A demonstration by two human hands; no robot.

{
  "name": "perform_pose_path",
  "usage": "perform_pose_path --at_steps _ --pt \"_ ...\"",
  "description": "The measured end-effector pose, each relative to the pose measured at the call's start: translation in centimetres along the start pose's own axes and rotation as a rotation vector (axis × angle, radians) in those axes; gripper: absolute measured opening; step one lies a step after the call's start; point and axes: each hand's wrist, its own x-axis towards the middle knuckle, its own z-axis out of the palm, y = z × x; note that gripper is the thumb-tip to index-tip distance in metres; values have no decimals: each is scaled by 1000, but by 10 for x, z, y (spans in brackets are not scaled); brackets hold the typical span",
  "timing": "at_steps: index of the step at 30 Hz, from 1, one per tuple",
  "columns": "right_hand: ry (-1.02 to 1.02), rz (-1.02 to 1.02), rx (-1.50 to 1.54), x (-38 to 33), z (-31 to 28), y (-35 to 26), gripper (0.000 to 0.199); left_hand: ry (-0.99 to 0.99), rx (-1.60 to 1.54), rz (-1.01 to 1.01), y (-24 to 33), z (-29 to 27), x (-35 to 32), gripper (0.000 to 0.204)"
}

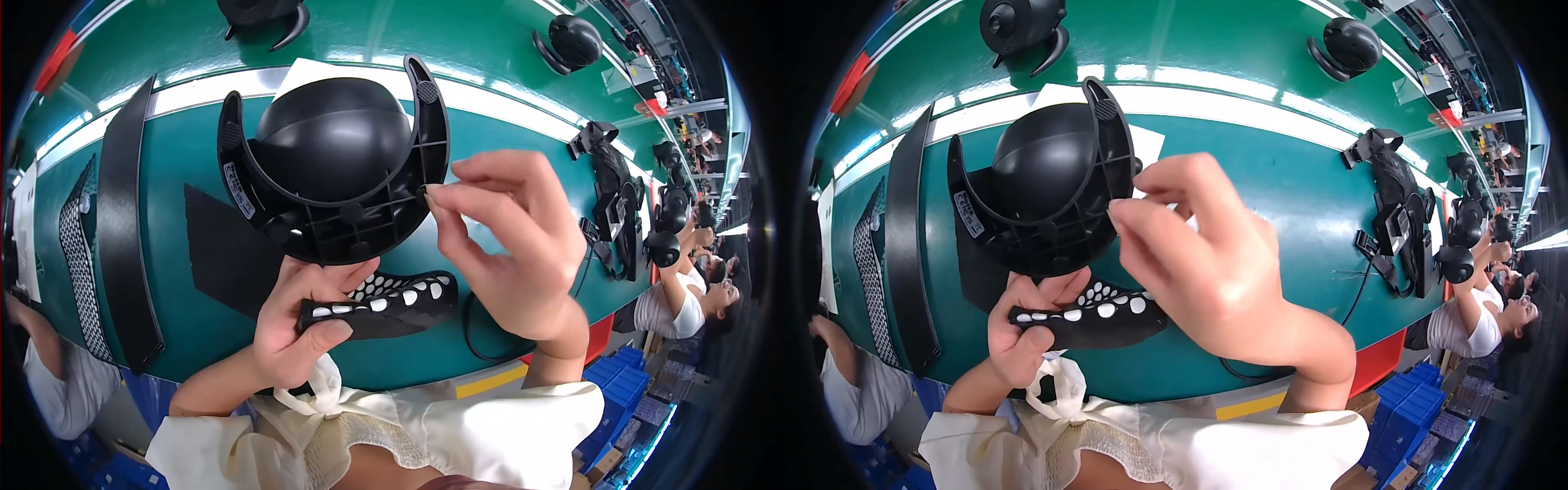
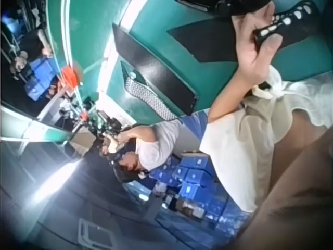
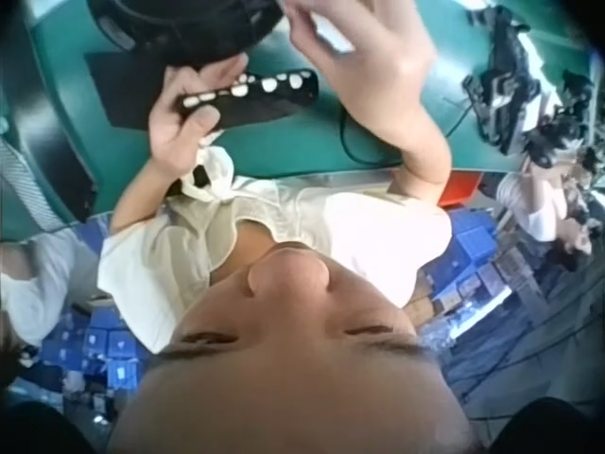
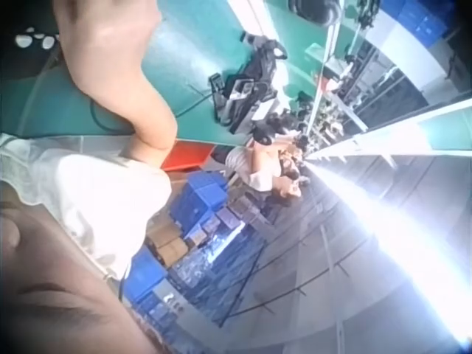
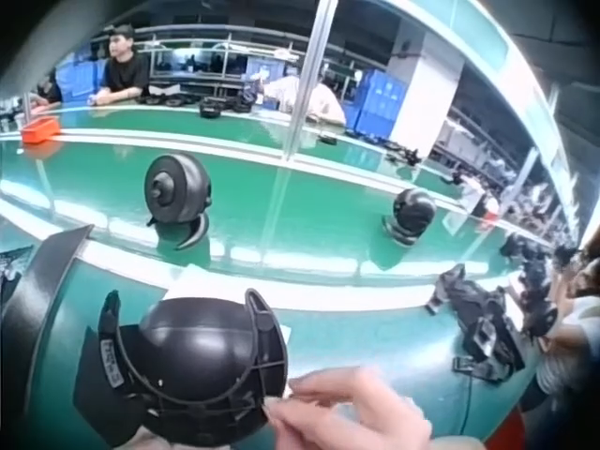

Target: Assemble internal padding and components into a spherical plastic housing on an assembly line.

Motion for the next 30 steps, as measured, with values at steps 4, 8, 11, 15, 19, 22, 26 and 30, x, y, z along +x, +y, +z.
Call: perform_pose_path --at_steps 4,8,11,15,19,22,26,30 --pt "-40 -266 -285 -12 2 3 29 -40 126 -74 3 -2 -1 17" --pt "-153 -380 -309 -10 -8 6 33 51 18 8 1 3 0 15" --pt "-93 100 199 -7 -14 19 16 44 70 11 -1 0 -2 14" --pt "-233 620 1025 2 -2 18 26 14 81 2 -2 -1 -2 14" --pt "-343 686 1110 6 9 17 34 42 95 45 0 1 0 14" --pt "-328 730 1147 3 11 18 32 66 7 50 -2 0 -1 14" --pt "-322 760 1125 -3 17 22 30 -30 221 4 -4 -7 -7 19" --pt "-331 733 1214 -1 15 23 30 -92 324 -45 1 -14 -11 23"
